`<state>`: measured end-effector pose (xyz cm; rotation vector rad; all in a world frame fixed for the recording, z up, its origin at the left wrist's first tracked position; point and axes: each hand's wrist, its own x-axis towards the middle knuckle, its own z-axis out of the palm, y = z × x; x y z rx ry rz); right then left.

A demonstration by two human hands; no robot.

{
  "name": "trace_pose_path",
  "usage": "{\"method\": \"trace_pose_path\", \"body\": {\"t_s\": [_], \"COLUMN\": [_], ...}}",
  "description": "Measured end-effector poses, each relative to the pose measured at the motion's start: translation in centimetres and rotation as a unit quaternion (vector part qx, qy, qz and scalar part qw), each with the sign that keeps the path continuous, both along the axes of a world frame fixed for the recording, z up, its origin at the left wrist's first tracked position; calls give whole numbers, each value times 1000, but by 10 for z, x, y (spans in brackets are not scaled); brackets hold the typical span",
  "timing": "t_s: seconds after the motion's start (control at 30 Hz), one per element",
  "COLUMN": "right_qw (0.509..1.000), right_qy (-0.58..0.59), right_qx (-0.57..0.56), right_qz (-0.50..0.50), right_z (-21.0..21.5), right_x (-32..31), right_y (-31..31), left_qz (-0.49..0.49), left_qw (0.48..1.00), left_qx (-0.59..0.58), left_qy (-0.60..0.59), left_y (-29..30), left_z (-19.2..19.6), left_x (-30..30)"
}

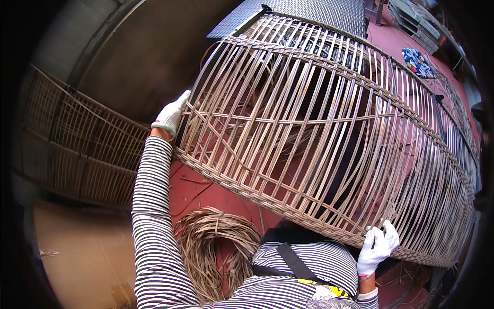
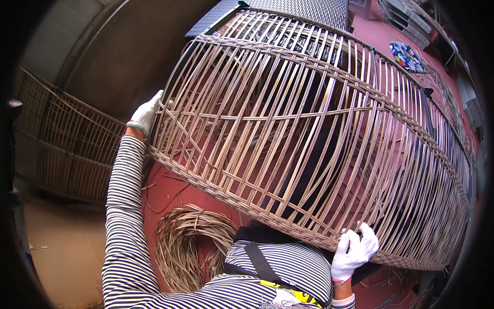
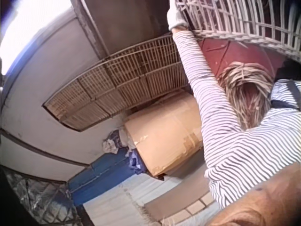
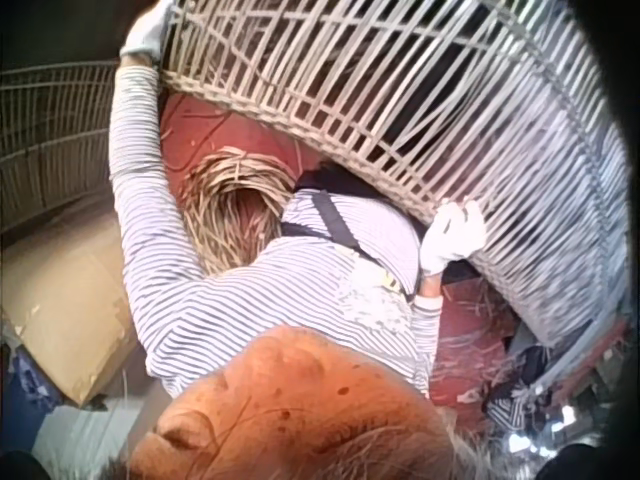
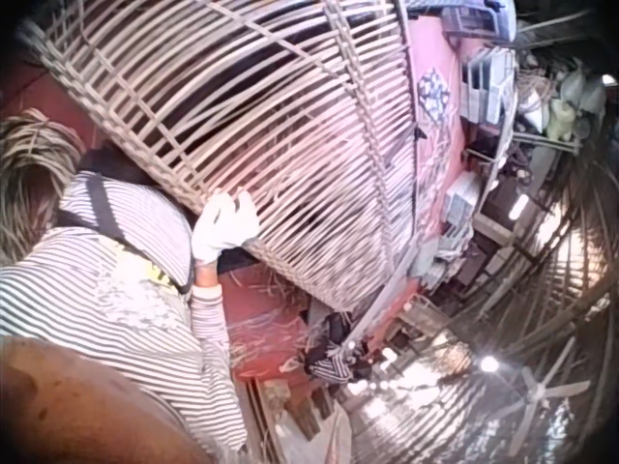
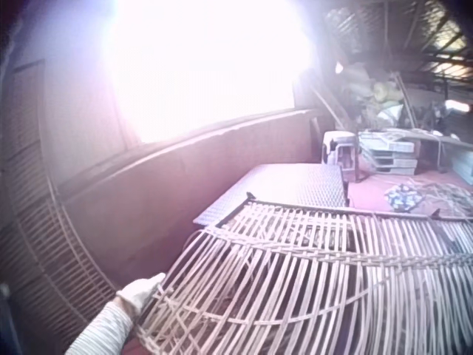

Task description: The person weaves thin strips of material through the vertical ribs of a large cylindrical basket frame. They repeatedly thread, pull, and adjust the strips by hand to form a tight lattice pattern around the basket's circumference.

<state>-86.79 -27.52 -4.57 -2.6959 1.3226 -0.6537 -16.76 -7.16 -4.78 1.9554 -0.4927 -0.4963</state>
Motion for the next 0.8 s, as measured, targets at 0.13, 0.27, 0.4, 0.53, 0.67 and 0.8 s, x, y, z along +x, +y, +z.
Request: {"method": "trace_pose_path", "body": {"t_s": [0.13, 0.27, 0.4, 0.53, 0.67, 0.8], "right_qw": [1000, 1000, 1000, 1000, 1000, 1000], "right_qy": [6, 8, 11, 9, 13, 13], "right_qx": [5, -4, -11, -12, 2, -1], "right_qz": [-3, -1, 4, 3, -2, -6], "right_z": [-1, 0, 0, 1, 0, -3], "right_x": [-1, 0, 2, 3, 1, 0], "right_y": [0, 0, 0, 0, 0, 0], "left_qz": [87, 81, 82, 98, 98, 100], "left_qw": [946, 945, 938, 933, 932, 937], "left_qx": [-205, -257, -233, -236, -227, -296], "left_qy": [235, 185, 242, 255, 265, 157], "left_y": [0, 9, 8, -3, 6, 51], "left_z": [-11, 0, 2, -15, -28, -30], "left_x": [-5, -6, -2, 8, 18, 18]}}
